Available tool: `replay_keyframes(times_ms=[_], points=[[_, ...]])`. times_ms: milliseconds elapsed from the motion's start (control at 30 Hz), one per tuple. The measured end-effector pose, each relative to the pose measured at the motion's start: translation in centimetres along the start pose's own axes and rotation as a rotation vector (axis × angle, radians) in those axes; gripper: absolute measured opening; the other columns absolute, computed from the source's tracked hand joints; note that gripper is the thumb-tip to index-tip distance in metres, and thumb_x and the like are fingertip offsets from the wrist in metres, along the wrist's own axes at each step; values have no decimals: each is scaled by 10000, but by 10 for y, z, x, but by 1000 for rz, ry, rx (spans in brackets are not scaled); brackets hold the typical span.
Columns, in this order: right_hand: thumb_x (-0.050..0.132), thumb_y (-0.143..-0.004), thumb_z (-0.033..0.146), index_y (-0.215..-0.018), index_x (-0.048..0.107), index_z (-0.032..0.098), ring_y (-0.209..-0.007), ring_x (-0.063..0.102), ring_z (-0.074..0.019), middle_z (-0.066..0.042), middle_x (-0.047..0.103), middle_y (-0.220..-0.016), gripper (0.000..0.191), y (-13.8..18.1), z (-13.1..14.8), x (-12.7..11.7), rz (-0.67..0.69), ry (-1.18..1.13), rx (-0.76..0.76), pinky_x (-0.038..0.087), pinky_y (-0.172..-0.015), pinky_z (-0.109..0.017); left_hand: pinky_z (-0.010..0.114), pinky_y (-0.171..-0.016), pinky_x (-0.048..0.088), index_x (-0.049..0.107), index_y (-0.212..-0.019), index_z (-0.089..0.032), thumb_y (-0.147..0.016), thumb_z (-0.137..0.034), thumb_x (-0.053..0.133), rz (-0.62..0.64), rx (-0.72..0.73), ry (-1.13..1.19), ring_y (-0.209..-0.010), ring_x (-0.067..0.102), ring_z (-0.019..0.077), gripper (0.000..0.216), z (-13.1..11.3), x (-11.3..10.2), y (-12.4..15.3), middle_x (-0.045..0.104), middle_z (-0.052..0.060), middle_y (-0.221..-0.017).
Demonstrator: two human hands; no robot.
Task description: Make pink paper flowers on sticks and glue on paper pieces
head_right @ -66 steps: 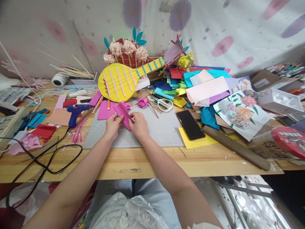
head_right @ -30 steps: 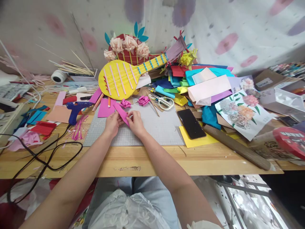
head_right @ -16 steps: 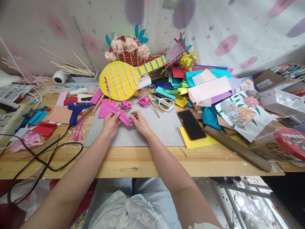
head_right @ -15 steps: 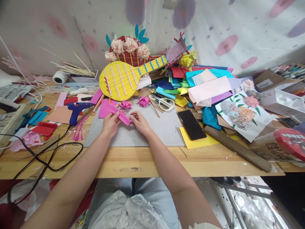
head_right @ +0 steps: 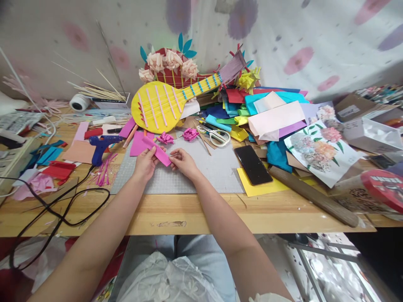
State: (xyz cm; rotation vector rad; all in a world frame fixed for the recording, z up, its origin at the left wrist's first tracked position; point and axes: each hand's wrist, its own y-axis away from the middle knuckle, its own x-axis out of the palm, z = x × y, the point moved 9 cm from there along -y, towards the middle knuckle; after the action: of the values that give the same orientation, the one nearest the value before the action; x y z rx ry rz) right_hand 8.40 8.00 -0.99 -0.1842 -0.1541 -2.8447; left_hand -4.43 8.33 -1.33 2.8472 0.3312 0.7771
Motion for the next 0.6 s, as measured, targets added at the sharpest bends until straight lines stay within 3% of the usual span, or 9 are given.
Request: replay_keyframes(times_ms=[433, 600], points=[[643, -637, 373, -751, 496, 193, -457, 467, -65, 68, 524, -546, 259, -3, -2, 1, -37, 117, -56, 383, -412, -194, 345, -812, 499, 568, -800, -121, -721, -250, 613, -7, 0, -10, -861, 647, 182, 157, 1, 3, 3, 676, 96, -836], [613, -664, 372, -763, 489, 194, -448, 434, -61, 69, 516, -558, 239, -5, 1, -1, -60, 145, -110, 348, -421, -195, 343, -783, 507, 585, -816, -102, -644, -201, 680, 42, -33, -37, -804, 646, 175, 220, 4, 8, 3, 673, 94, -838]])
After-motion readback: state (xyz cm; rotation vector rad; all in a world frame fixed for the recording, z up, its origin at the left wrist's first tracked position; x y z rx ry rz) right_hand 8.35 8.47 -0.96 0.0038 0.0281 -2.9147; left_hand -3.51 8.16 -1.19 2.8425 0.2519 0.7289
